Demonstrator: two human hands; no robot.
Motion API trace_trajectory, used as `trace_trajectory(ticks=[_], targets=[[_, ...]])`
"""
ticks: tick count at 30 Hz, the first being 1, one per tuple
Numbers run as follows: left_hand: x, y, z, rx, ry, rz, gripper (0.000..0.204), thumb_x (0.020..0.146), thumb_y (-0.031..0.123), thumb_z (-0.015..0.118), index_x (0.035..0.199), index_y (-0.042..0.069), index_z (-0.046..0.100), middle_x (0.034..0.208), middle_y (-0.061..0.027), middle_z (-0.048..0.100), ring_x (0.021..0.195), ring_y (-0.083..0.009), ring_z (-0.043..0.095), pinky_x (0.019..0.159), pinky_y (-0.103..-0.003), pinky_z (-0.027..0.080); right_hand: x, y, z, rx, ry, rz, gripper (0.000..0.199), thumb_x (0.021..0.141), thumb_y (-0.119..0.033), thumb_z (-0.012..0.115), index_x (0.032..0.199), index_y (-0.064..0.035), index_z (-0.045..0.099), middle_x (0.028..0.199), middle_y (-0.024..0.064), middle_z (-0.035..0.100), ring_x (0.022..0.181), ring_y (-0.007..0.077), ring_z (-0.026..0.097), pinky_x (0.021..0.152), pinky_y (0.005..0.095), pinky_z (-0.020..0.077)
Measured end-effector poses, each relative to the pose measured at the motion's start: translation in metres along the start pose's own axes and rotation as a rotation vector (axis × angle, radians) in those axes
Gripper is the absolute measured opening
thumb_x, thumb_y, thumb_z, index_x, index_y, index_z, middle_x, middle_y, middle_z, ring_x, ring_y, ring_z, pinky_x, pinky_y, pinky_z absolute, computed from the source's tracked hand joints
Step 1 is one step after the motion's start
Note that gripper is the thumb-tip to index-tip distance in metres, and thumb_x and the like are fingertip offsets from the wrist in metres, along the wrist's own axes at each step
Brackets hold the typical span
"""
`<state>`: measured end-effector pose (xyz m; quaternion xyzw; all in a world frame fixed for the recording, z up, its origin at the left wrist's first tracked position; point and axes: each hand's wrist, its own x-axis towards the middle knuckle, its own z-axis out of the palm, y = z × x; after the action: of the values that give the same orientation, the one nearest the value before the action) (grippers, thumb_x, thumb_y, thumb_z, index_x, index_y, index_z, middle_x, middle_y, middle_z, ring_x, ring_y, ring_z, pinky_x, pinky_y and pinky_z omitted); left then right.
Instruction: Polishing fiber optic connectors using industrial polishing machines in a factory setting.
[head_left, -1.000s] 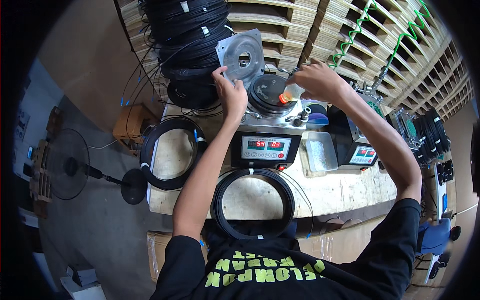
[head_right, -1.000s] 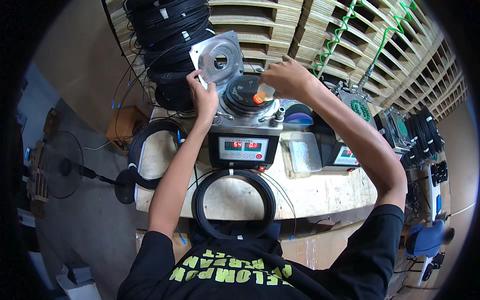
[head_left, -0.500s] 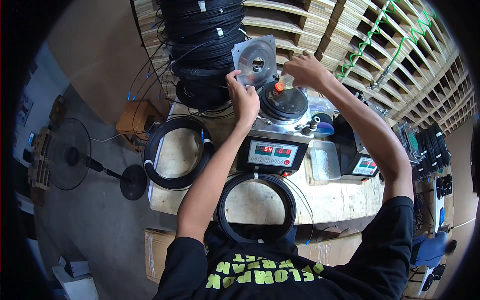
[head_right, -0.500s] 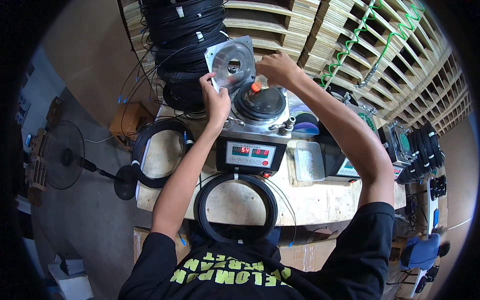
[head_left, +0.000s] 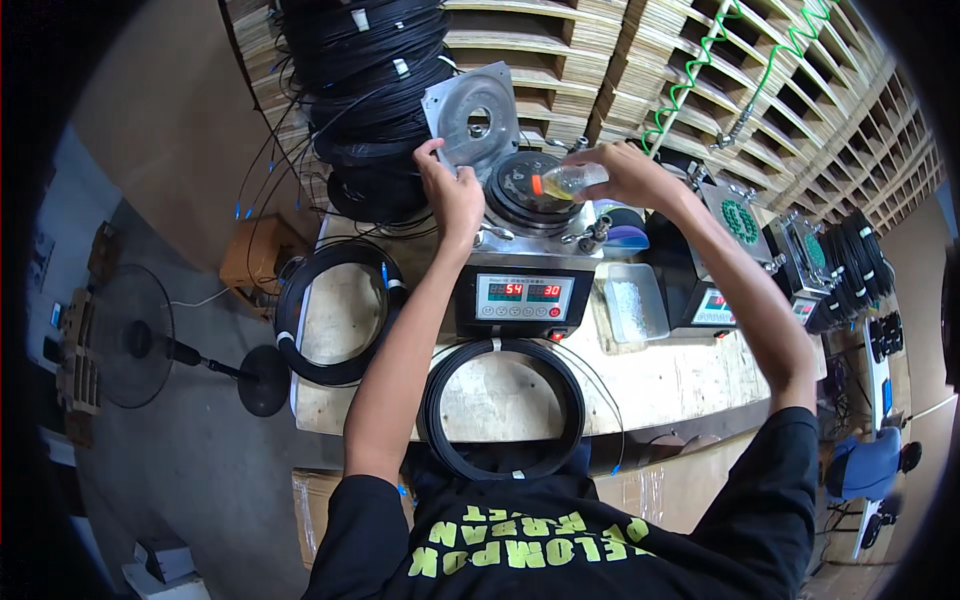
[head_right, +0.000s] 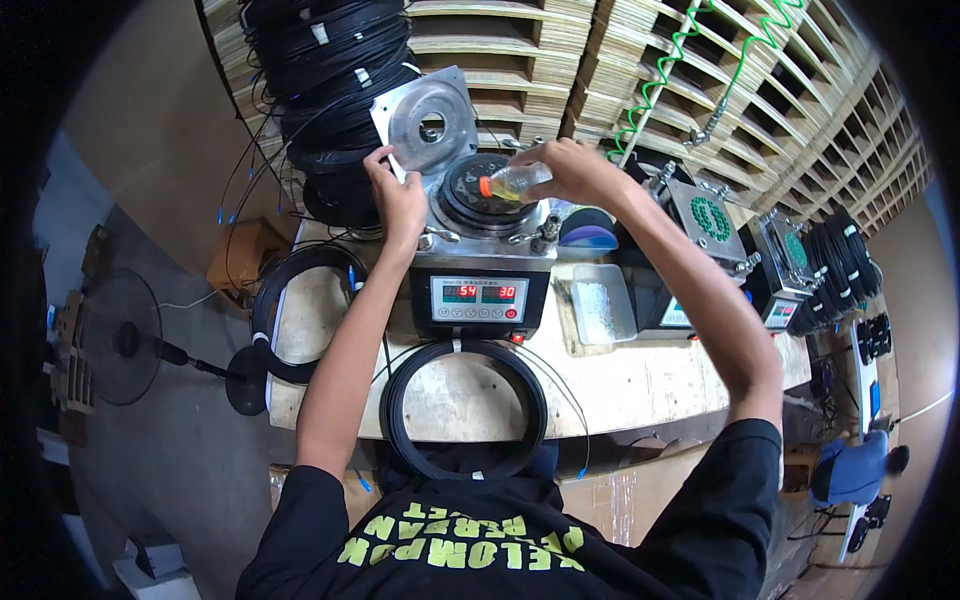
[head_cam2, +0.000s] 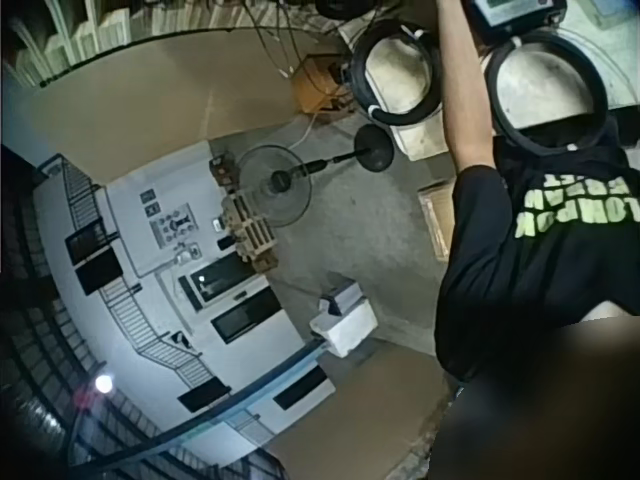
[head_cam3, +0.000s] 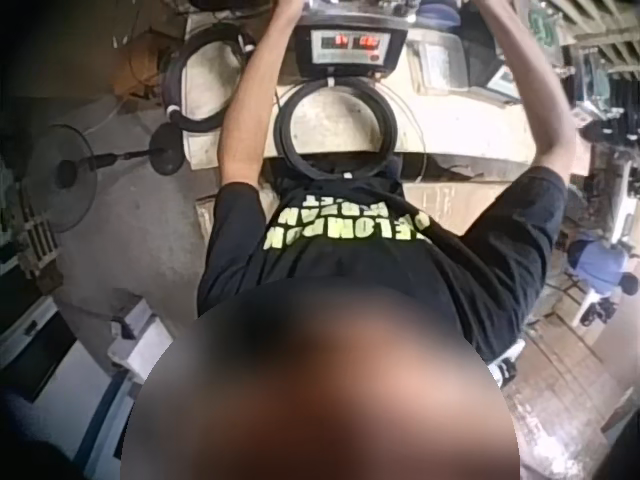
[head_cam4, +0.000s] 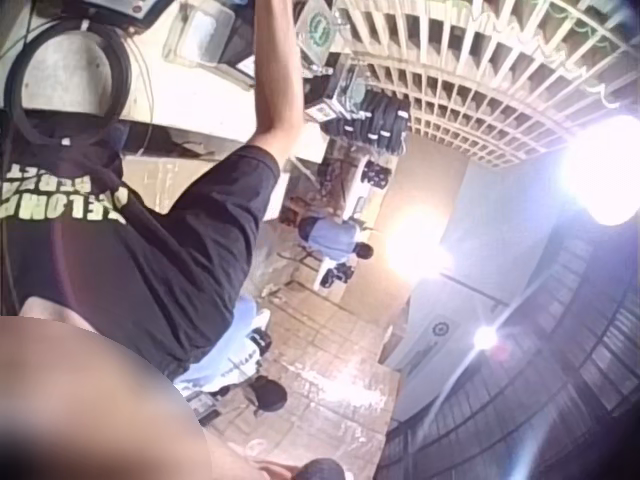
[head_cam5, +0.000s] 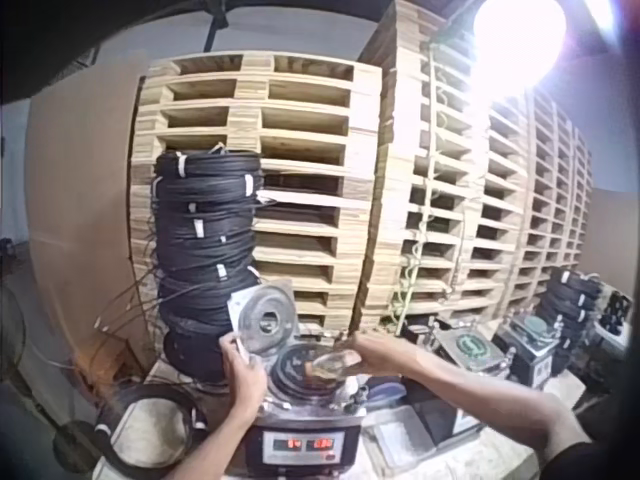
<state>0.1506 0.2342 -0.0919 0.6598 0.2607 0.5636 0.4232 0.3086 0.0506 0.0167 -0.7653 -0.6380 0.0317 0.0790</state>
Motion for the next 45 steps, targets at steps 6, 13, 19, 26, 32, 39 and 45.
trace_trajectory(ticks=[6,13,19,26,32,39,45], targets=[[0.001,-0.001,-0.002,0.009,-0.021,0.009,0.049,0.077,-0.008,0.053,0.124,-0.002,0.041,0.122,-0.027,0.05,0.121,-0.0435,0.049,0.107,-0.046,0.034,-0.046,0.038,0.056,0.629,0.513,0.149,0.063,0.085,-0.033,0.079,0.138,-0.0079,0.056,0.121,0.0129,0.068,0.119,0.0245,0.061,0.097,0.0386,0.049],[0.006,-0.006,-0.003,0.031,-0.065,-0.024,0.052,0.078,-0.008,0.057,0.127,0.0,0.039,0.125,-0.0288,0.049,0.119,-0.0413,0.055,0.104,-0.045,0.039,-0.115,0.043,0.146,0.895,0.634,0.342,0.07,0.08,-0.018,0.085,0.14,-0.0023,0.051,0.111,0.0132,0.067,0.105,0.0185,0.063,0.09,0.0322,0.0514],[0.006,-0.004,-0.005,0.057,-0.075,-0.128,0.057,0.081,-0.005,0.064,0.132,0.002,0.039,0.131,-0.0306,0.049,0.125,-0.0405,0.052,0.104,-0.044,0.042,-0.146,0.034,0.218,0.467,0.557,0.471,0.067,0.071,-0.029,0.086,0.127,-0.007,0.057,0.116,0.0177,0.066,0.106,0.0353,0.061,0.091,0.0418,0.0491],[0.005,0.004,-0.005,0.027,-0.079,-0.167,0.059,0.082,-0.003,0.067,0.133,0.003,0.037,0.132,-0.0298,0.047,0.122,-0.0368,0.053,0.101,-0.042,0.044,-0.158,0.028,0.244,0.358,0.457,0.551,0.073,0.07,-0.03,0.086,0.134,-0.0136,0.053,0.122,0.0118,0.065,0.12,0.0336,0.051,0.102,0.0499,0.0334],[0.008,-0.004,-0.006,-0.057,-0.038,-0.193,0.059,0.085,0.001,0.067,0.133,0.004,0.034,0.125,-0.0276,0.05,0.114,-0.0325,0.055,0.096,-0.04,0.045,-0.145,0.032,0.223,0.532,0.591,0.483,0.07,0.076,-0.043,0.081,0.136,-0.0171,0.057,0.12,0.0122,0.064,0.117,0.0305,0.054,0.101,0.0447,0.0396],[0.026,-0.037,-0.033,-0.381,-0.187,-0.295,0.044,0.09,0.005,0.065,0.128,-0.001,0.045,0.11,-0.0153,0.065,0.1,-0.0185,0.062,0.087,-0.03,0.047,-0.044,0.021,0.088,0.918,0.914,0.17,0.029,0.1,-0.023,0.061,0.122,-0.0051,0.065,0.07,-0.0006,0.054,0.063,0.0043,0.048,0.057,0.0225,0.0398],[0.033,-0.046,-0.053,-0.055,-0.512,-0.26,0.027,0.087,0.014,0.067,0.107,-0.004,0.072,0.095,-0.0086,0.074,0.085,-0.0106,0.062,0.078,-0.028,0.048,0.111,-0.019,0.004,0.599,0.618,-0.113,0.044,0.103,-0.038,0.054,0.129,-0.0041,0.065,0.088,0.0044,0.07,0.066,0.0081,0.054,0.061,0.026,0.0462]])
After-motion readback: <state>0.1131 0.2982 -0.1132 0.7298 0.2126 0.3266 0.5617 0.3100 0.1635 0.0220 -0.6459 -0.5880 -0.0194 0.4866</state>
